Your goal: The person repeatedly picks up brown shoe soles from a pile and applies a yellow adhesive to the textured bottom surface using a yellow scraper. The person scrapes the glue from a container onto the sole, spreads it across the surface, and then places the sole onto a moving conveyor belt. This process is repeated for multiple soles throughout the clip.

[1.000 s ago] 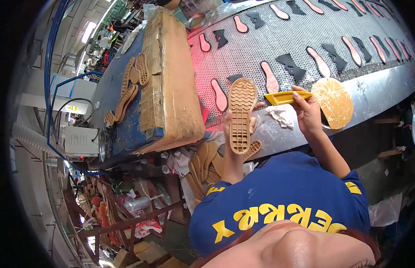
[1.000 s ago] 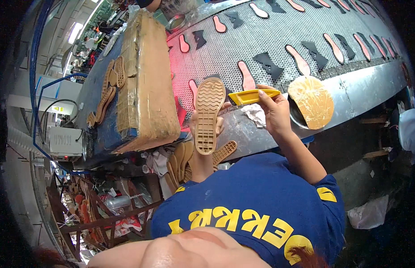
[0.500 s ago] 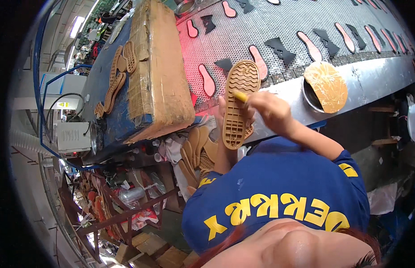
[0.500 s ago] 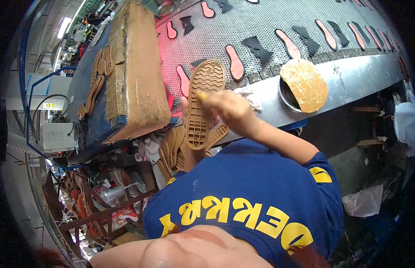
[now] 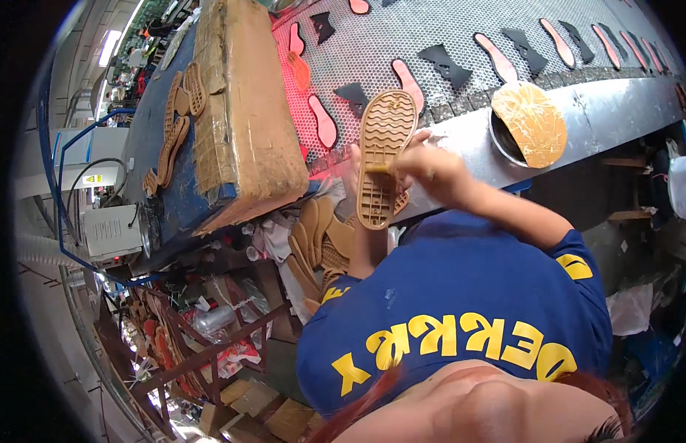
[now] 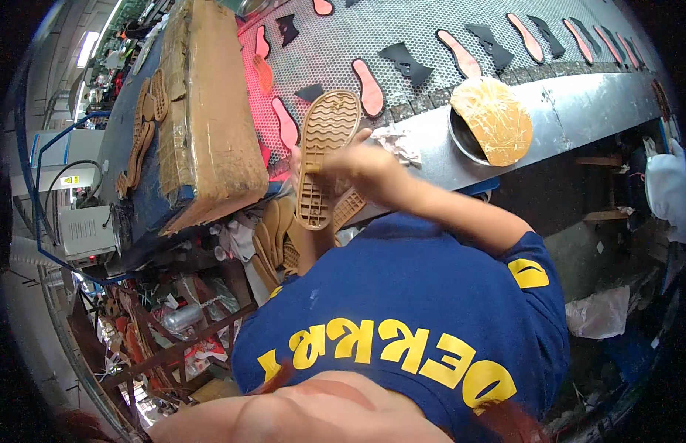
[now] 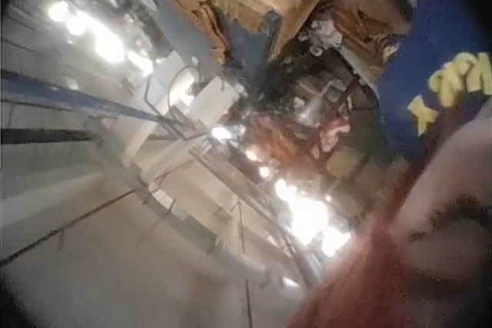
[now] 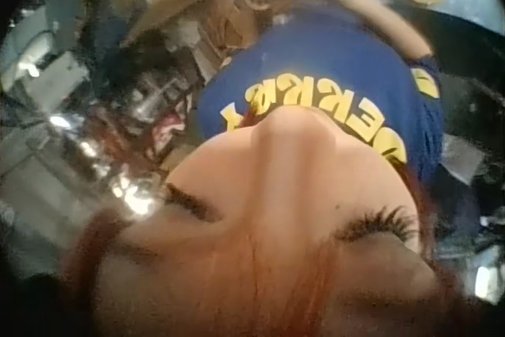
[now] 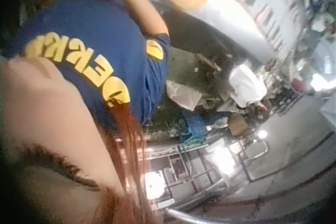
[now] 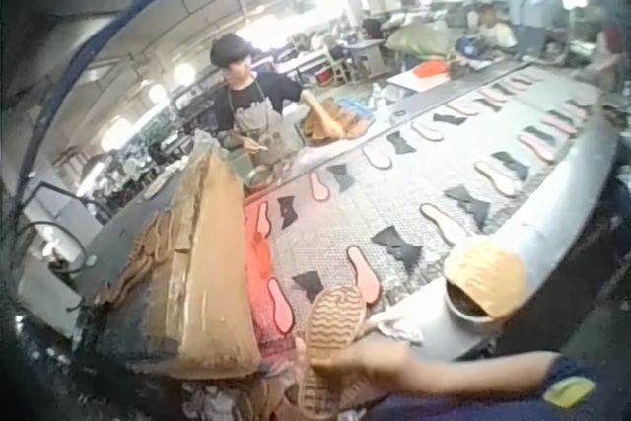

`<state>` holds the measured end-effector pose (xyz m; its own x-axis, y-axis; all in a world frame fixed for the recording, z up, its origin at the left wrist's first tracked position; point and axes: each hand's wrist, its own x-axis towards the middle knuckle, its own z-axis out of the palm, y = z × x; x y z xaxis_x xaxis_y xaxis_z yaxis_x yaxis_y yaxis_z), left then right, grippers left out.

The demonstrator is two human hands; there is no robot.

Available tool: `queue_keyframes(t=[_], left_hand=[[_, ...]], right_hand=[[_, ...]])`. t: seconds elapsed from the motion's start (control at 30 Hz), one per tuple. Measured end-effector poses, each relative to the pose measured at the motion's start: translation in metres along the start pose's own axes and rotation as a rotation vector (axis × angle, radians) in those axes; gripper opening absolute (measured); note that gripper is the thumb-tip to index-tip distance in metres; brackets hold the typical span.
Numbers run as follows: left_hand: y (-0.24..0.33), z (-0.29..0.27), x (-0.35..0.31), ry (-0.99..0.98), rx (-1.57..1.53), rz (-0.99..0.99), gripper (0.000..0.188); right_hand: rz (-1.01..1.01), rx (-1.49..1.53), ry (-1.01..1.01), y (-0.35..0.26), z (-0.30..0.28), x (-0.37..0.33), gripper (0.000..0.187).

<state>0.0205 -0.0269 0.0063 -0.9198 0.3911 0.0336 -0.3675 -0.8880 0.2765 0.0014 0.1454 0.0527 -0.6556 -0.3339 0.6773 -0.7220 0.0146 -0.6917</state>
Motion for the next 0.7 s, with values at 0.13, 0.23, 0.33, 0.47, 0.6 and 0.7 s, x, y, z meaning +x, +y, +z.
queue_keyframes(t=[0.13,0.23,0.33,0.47,0.6,0.7], left_hand=[[-0.009,0.001,0.005,-0.151,-0.104,-0.059,0.076],[-0.01,-0.005,0.009,0.139,0.016,0.011,0.077],[-0.01,-0.007,0.021,-0.101,-0.016,0.062,0.08],[-0.013,-0.009,0.012,0.042,-0.097,-0.015,0.077],[-0.015,-0.003,0.023,-0.143,-0.22,-0.006,0.07],[-0.019,0.009,0.028,-0.148,-0.138,0.013,0.074]], right_hand=[[0.098,-0.062,0.17,0.04,-0.017,0.028,0.026],[-0.058,-0.198,-0.101,0.002,-0.005,0.008,0.027],[0.03,0.042,-0.111,-0.028,0.005,-0.01,0.027],[0.384,0.121,0.033,0.023,-0.014,0.011,0.03],[0.171,0.054,-0.076,0.0,-0.01,-0.006,0.028],[0.029,-0.021,-0.202,-0.026,-0.011,-0.019,0.024]])
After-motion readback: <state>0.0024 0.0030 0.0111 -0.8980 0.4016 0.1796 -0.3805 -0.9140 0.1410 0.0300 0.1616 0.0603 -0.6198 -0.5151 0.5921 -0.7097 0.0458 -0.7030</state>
